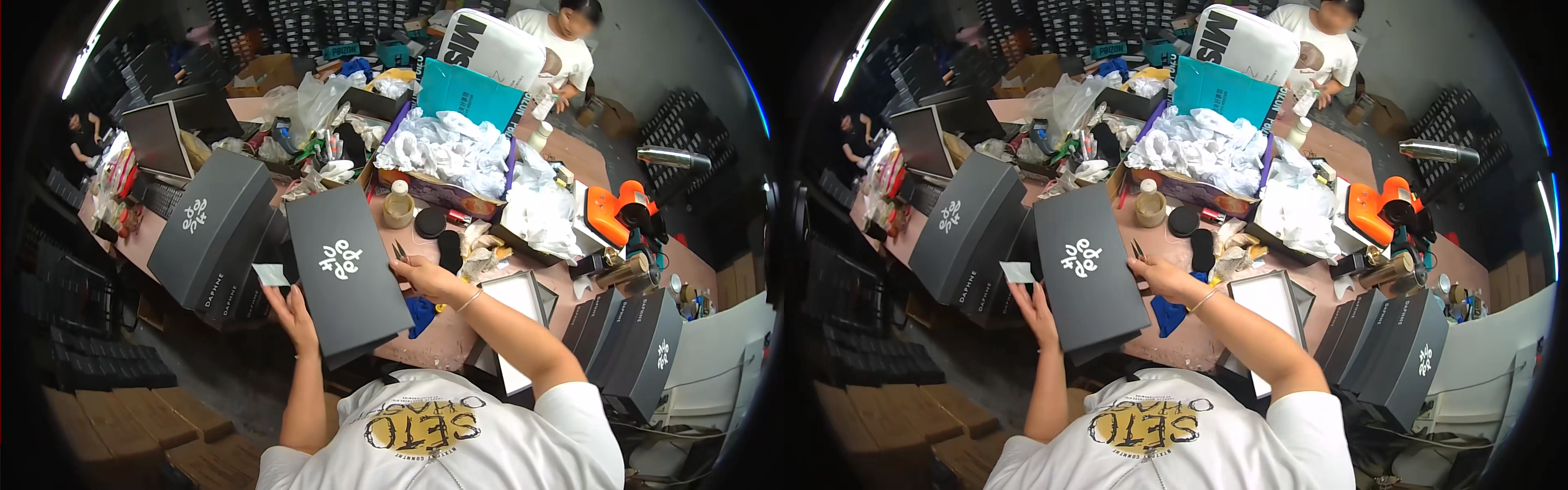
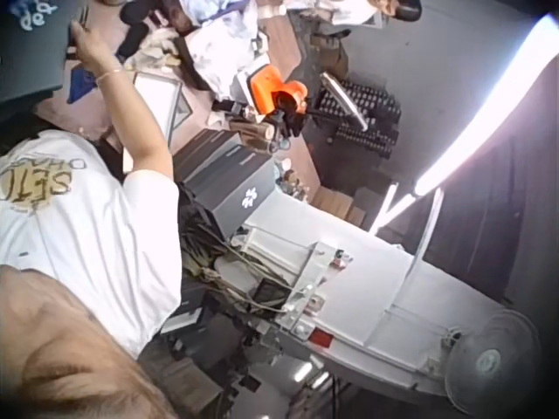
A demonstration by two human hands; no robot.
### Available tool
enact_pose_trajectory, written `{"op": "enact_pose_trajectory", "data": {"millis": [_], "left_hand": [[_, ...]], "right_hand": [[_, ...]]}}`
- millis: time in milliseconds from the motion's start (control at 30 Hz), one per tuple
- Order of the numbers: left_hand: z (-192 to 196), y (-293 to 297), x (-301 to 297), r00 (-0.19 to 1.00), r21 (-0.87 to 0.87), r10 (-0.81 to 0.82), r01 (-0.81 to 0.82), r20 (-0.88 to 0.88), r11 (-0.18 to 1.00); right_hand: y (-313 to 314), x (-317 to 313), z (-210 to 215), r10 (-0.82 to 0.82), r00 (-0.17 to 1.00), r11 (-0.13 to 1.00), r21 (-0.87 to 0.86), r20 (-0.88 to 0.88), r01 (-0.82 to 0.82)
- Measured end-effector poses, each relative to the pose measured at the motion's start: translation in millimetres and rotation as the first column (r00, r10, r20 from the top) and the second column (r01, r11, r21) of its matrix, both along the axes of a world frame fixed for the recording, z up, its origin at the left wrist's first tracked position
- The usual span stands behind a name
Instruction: Organizing, labeling, and packing shoes into boxes at a warehouse workstation.
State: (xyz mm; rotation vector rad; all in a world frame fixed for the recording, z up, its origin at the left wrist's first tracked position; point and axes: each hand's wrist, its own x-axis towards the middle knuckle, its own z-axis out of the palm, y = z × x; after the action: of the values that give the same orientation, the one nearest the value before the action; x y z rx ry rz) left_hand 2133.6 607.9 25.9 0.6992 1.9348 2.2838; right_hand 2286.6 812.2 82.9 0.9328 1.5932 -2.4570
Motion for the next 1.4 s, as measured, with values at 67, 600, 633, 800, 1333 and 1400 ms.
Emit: {"op": "enact_pose_trajectory", "data": {"millis": [67, 600, 633, 800, 1333, 1400], "left_hand": [[-4, -6, 14, 0.995, 0.072, -0.017, 0.01, 0.097, 0.997], [38, -33, -31, 0.973, -0.11, -0.15, 0.132, -0.176, 0.985], [41, -19, -47, 0.97, -0.108, -0.187, 0.172, -0.158, 0.979], [25, 64, -125, 0.924, 0.14, -0.353, 0.334, 0.148, 0.932], [-24, 87, -133, 0.695, 0.238, -0.555, 0.506, 0.457, 0.829], [9, 86, -117, 0.696, 0.215, -0.554, 0.518, 0.457, 0.828]], "right_hand": [[4, 6, 12, 0.078, 0.991, 0.997, -0.011, 0.11, -0.077], [4, -32, 69, 0.036, 0.986, 0.589, 0.8, -0.165, 0.112], [5, -57, 76, 0.185, 0.962, 0.412, 0.905, -0.202, 0.111], [38, -165, 36, 0.368, 0.912, -0.064, 0.983, 0.183, -0.172], [44, -202, 53, 0.69, 0.531, -0.085, 0.784, 0.492, -0.615], [43, -199, 73, 0.69, 0.584, 0.105, 0.739, 0.427, -0.665]]}}
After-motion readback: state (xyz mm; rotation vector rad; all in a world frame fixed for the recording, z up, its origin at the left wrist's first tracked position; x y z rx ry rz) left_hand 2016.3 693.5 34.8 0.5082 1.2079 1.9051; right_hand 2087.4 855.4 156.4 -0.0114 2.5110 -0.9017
